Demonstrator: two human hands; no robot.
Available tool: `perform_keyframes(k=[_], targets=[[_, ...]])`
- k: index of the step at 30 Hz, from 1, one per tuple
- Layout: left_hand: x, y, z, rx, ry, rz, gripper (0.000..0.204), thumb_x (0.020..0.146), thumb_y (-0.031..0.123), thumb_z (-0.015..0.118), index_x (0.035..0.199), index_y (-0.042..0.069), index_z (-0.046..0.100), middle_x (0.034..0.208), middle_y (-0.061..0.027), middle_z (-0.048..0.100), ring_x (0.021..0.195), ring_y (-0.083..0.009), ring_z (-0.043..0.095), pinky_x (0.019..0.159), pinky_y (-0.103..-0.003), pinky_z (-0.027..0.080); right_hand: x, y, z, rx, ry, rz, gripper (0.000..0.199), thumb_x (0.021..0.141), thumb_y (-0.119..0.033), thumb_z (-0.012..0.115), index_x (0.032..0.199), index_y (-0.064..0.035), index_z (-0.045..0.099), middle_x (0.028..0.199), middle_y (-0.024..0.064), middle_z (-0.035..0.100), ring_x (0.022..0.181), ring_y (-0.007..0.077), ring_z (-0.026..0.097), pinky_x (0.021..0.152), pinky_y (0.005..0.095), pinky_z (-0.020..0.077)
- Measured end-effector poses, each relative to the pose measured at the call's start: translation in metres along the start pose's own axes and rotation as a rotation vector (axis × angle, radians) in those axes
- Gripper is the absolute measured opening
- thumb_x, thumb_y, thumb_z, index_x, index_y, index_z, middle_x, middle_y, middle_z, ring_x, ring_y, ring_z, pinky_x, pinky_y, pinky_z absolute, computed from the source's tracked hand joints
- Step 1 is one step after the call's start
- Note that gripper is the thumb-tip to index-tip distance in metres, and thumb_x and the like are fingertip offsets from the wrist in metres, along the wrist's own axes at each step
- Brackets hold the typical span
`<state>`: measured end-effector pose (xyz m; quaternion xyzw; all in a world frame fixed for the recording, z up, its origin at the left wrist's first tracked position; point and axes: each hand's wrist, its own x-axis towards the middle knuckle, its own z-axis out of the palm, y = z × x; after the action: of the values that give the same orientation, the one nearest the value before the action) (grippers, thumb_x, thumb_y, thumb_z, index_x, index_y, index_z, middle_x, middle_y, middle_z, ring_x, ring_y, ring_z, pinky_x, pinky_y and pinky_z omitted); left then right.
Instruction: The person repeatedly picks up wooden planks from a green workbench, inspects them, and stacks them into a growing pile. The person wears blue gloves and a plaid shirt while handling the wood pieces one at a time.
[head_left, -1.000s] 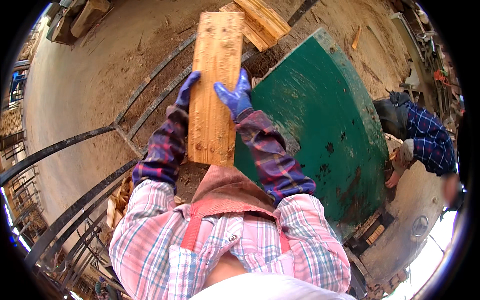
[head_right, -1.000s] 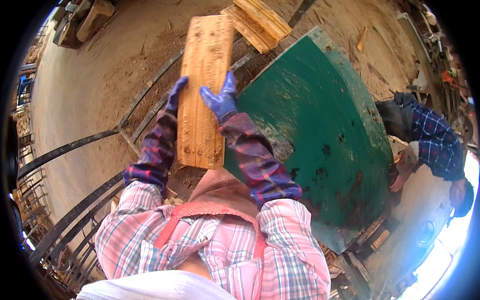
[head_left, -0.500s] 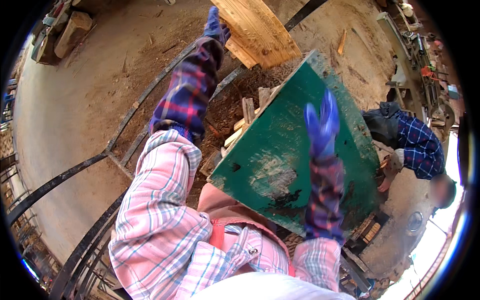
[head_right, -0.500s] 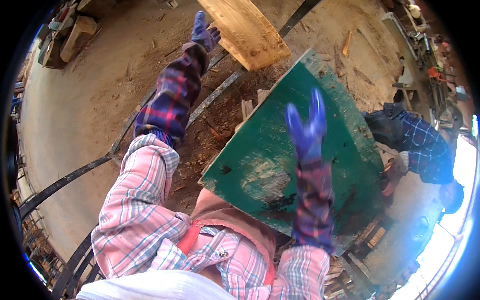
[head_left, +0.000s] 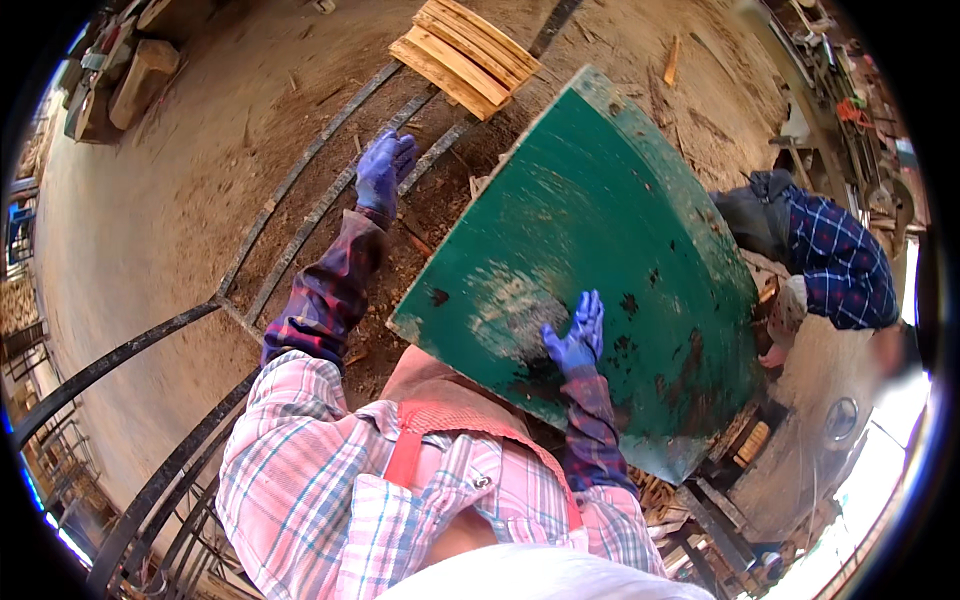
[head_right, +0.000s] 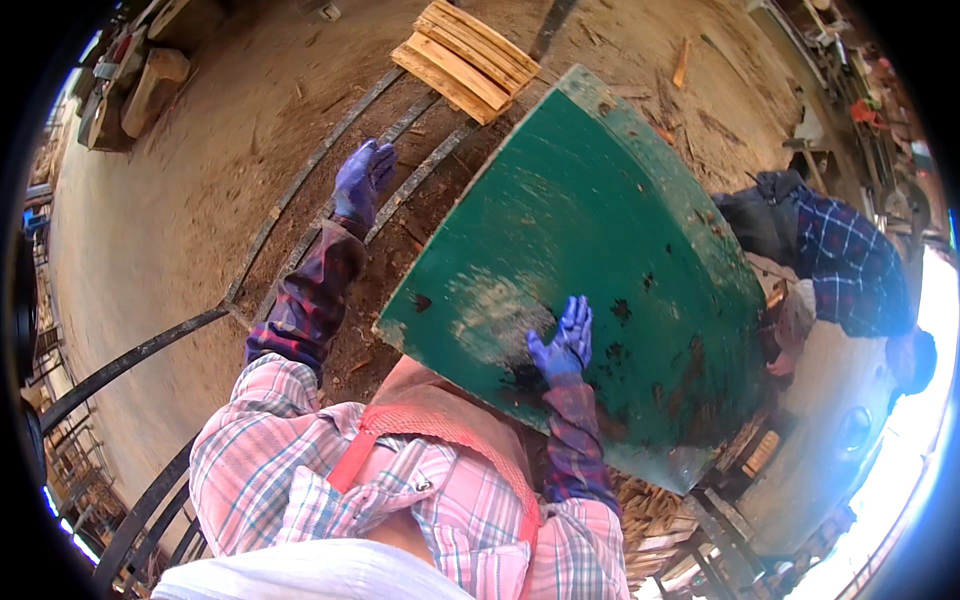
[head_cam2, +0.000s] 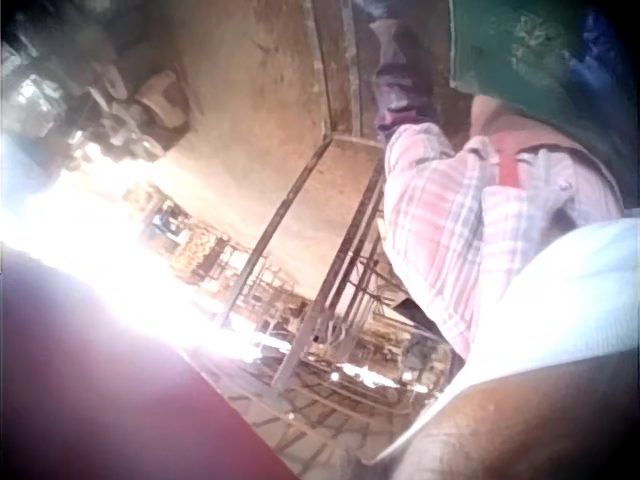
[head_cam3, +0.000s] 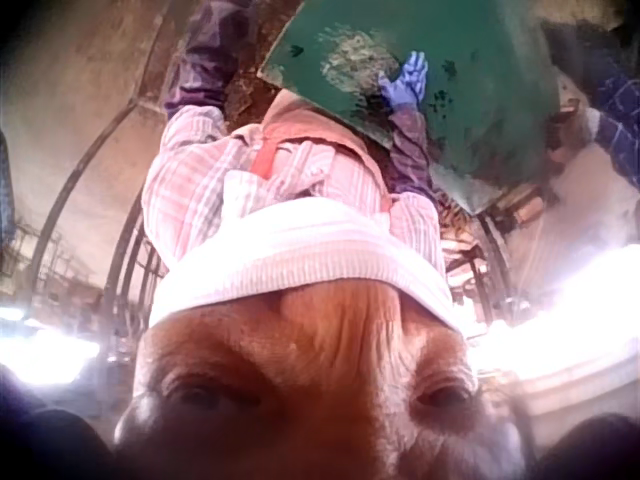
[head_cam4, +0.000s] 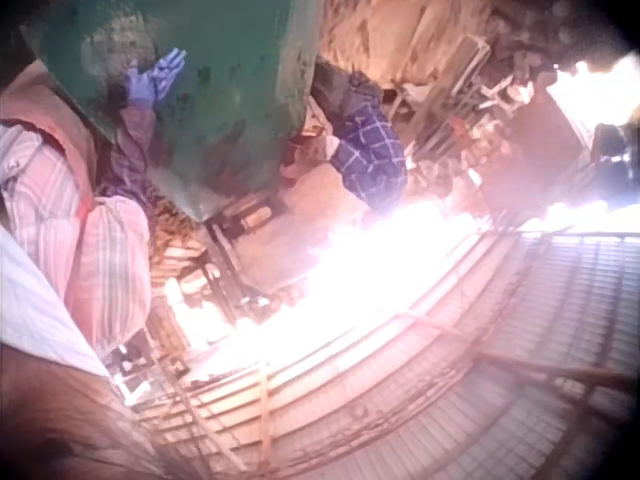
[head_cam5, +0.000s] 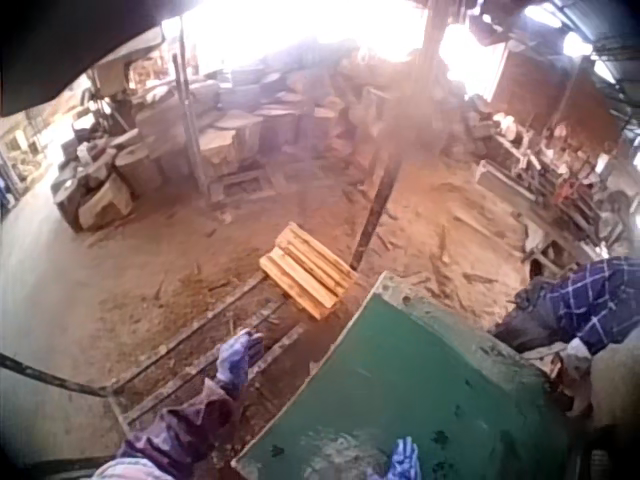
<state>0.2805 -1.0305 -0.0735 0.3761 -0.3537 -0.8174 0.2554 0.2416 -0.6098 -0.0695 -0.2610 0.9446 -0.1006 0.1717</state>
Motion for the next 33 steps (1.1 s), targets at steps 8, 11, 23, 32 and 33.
perform_keyframes(k=[8,11,23,32,33], targets=[[-0.118,-0.070,0.142,0.434,-0.527,0.048,0.034,0.091,0.017,0.055,0.119,0.000,0.052,0.107,-0.0098,0.061,0.093,-0.0172,0.059,0.083,-0.028,0.048,-0.055,-0.003,-0.008,0.239,0.297,0.207,0.069,0.075,-0.052,0.059,0.128,-0.0100,0.047,0.139,0.0156,0.038,0.128,0.0343,0.035,0.105,0.0437,0.0290],[-0.156,-0.146,0.185,0.607,-0.867,0.032,0.032,0.091,0.017,0.054,0.119,0.002,0.054,0.108,-0.0100,0.061,0.098,-0.0189,0.058,0.086,-0.031,0.045,-0.119,0.076,-0.006,0.221,0.461,0.397,0.066,0.074,-0.050,0.060,0.126,-0.0104,0.049,0.136,0.0146,0.042,0.124,0.0342,0.039,0.103,0.0443,0.0321],[-0.355,-0.397,0.321,1.664,-1.346,0.792,0.063,0.076,0.041,0.064,0.123,0.002,0.049,0.124,-0.0200,0.051,0.117,-0.0347,0.047,0.098,-0.039,0.038,-0.331,0.534,-0.013,1.440,1.335,0.938,0.067,0.077,-0.044,0.064,0.127,-0.0023,0.045,0.127,0.0169,0.048,0.119,0.0305,0.045,0.102,0.0345,0.0343],[-0.406,-0.449,0.359,2.276,-1.475,0.444,0.079,0.068,0.056,0.064,0.124,0.005,0.045,0.140,-0.0262,0.029,0.131,-0.0413,0.025,0.107,-0.042,0.026,-0.340,0.726,-0.123,0.717,0.654,1.373,0.067,0.081,-0.050,0.058,0.134,-0.0140,0.036,0.131,0.0185,0.046,0.118,0.0308,0.049,0.093,0.0430,0.0421],[-0.406,-0.455,0.361,2.270,-1.488,0.454,0.079,0.068,0.056,0.064,0.124,0.005,0.045,0.140,-0.0263,0.029,0.132,-0.0416,0.024,0.108,-0.042,0.025,-0.340,0.753,-0.114,0.667,0.733,1.432,0.064,0.082,-0.051,0.056,0.134,-0.0171,0.037,0.129,0.0176,0.048,0.116,0.0298,0.051,0.092,0.0438,0.0428]])
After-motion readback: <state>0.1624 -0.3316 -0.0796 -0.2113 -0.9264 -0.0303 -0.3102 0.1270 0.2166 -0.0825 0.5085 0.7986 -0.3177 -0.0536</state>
